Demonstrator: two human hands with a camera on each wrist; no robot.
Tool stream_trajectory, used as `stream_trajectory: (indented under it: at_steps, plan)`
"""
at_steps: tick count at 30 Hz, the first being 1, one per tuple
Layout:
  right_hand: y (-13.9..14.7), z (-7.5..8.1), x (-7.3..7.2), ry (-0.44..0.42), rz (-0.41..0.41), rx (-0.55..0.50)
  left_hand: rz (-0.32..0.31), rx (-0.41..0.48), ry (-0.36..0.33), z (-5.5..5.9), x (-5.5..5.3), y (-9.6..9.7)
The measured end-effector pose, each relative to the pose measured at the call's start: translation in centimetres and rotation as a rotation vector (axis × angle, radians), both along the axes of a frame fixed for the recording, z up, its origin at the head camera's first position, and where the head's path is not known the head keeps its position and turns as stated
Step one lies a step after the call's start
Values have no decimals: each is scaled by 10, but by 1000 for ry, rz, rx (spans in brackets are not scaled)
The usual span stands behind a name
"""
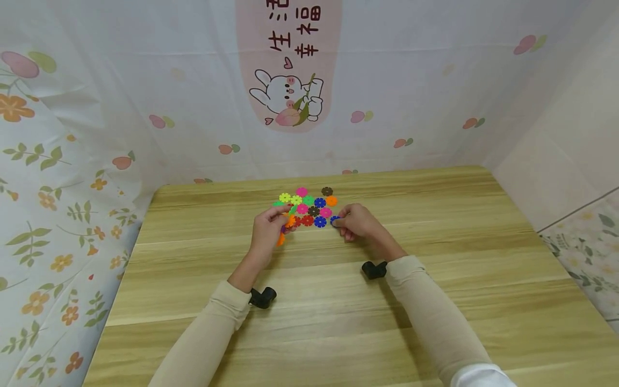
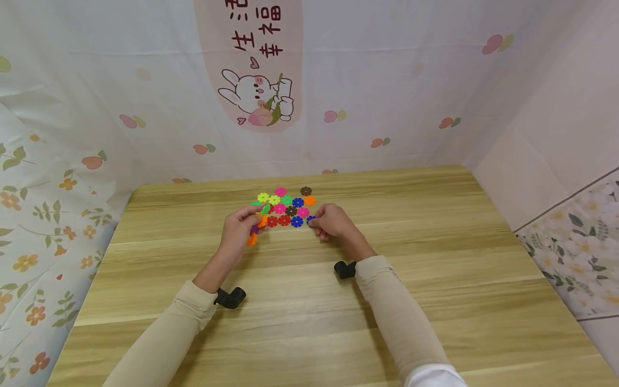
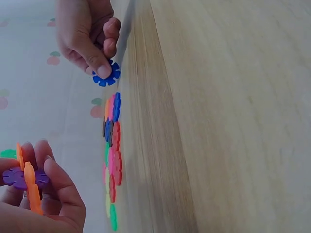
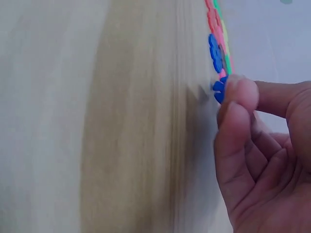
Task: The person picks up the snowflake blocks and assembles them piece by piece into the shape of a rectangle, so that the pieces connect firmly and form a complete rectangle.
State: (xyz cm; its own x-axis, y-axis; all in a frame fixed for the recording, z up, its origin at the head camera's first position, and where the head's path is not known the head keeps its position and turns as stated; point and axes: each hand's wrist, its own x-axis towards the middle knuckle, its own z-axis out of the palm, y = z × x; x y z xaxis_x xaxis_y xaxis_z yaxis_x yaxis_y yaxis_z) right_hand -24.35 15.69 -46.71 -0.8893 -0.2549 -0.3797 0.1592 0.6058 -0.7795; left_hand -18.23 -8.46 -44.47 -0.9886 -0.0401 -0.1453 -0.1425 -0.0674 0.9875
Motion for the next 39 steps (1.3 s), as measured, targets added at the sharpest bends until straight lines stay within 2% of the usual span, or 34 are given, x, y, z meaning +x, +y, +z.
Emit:
stream_trajectory:
  at_steps: [3,9,14,18,29,39]
  plan:
    - [2,3,0,1,34,-7,2,-27,-18,1,0,0]
    - [4,10,2,30,64,-41,-31,-46,-41,0,-1,0]
    - [3,20,2,82,97,-62,-52,-52,-61,0,0,0]
    - [1,29,2,90,103,-99,-67,-69,-77,1,0,1]
    - [-10,46,6,86,105,-143,-96,-111,-42,2,0,7]
    - [-23,55,12,116,168,-136,-146,-125,-32,1,1,9]
